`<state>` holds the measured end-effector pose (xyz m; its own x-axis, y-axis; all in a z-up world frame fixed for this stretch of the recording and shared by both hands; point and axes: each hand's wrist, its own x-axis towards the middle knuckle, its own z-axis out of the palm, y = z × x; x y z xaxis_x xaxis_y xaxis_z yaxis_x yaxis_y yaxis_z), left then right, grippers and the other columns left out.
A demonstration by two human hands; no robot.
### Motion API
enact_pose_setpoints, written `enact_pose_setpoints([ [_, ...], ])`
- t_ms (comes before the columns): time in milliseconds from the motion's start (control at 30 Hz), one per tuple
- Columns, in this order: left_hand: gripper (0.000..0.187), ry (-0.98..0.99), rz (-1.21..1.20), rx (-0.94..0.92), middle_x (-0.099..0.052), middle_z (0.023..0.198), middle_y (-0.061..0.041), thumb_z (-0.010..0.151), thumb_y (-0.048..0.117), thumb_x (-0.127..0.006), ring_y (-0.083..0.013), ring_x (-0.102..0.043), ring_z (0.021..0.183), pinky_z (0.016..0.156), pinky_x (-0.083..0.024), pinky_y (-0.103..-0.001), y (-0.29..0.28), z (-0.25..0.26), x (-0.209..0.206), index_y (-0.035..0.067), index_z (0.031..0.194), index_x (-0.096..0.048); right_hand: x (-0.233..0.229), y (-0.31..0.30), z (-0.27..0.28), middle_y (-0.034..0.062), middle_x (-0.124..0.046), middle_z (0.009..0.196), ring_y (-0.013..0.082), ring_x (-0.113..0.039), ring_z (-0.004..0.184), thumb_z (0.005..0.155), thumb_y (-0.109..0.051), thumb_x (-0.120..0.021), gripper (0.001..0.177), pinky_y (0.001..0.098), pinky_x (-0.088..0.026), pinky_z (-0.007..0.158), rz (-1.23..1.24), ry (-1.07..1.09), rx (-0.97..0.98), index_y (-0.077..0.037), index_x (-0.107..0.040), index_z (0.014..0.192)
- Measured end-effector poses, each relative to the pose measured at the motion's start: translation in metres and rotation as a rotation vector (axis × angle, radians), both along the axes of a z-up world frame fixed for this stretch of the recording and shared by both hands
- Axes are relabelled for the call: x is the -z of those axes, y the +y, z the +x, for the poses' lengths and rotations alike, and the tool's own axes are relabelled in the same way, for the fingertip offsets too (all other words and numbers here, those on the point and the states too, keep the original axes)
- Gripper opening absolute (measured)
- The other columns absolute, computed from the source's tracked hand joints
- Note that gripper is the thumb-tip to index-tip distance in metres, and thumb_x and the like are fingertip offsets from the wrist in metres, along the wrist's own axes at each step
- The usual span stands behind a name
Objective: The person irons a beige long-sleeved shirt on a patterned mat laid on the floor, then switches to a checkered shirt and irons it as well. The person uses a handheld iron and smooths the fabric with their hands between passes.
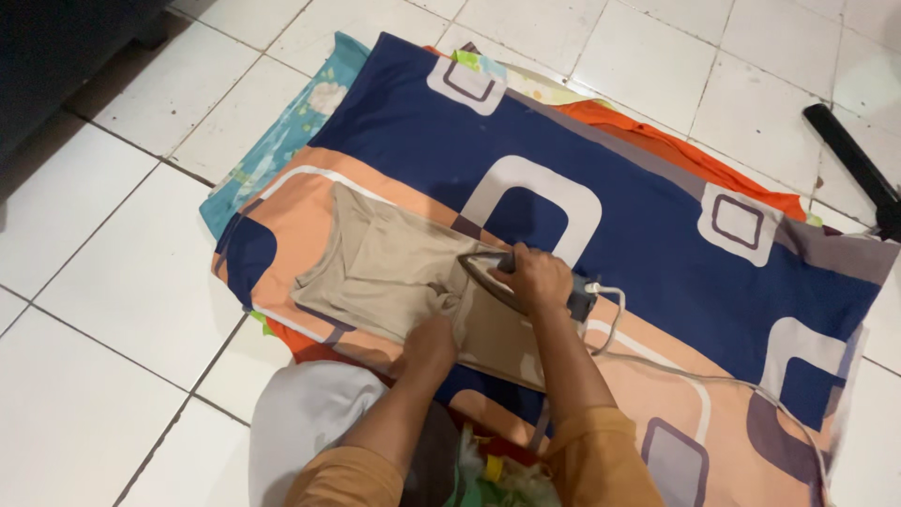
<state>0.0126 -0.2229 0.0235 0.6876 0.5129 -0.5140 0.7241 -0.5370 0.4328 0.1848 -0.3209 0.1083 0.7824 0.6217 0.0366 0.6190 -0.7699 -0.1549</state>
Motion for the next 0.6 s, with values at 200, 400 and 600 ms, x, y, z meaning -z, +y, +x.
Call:
enact_pose_setpoints([
  [200,0.018,-0.077,0.135,0.074,-0.072,0.102,-0.025,0.082,0.013,-0.073,-0.0388,-0.071,0.099,0.084,-0.059,-0.047,-0.001,-0.005,0.007,-0.001,0.093,-0.075,-0.017,-0.032,0.007,0.0094,-0.076,0.087,0.0304,-0.074,0.082,0.079,-0.062,-0.076,0.051,0.0459,-0.057,0.07,-0.159,0.087,0.022,-0.015,-0.072,0.098],
  [400,0.019,-0.042,0.017,0.046,-0.073,0.103,-0.024,0.086,0.015,-0.072,-0.0396,-0.072,0.099,0.083,-0.059,-0.048,0.002,-0.003,0.008,0.0,0.096,-0.076,-0.031,-0.073,0.01,0.0091,-0.076,0.083,0.0304,-0.075,0.079,0.075,-0.066,-0.077,0.055,0.0454,-0.057,0.068,-0.146,0.084,0.133,-0.02,-0.075,0.106],
  [600,0.024,0.039,-0.016,0.053,-0.073,0.105,-0.024,0.088,0.022,-0.073,-0.0385,-0.071,0.103,0.087,-0.057,-0.047,0.003,0.01,0.001,0.001,0.099,-0.076,-0.012,-0.024,0.008,0.0105,-0.075,0.08,0.0305,-0.073,0.074,0.071,-0.064,-0.078,0.055,0.0442,-0.057,0.067,-0.095,0.012,-0.022,-0.018,-0.074,0.101],
])
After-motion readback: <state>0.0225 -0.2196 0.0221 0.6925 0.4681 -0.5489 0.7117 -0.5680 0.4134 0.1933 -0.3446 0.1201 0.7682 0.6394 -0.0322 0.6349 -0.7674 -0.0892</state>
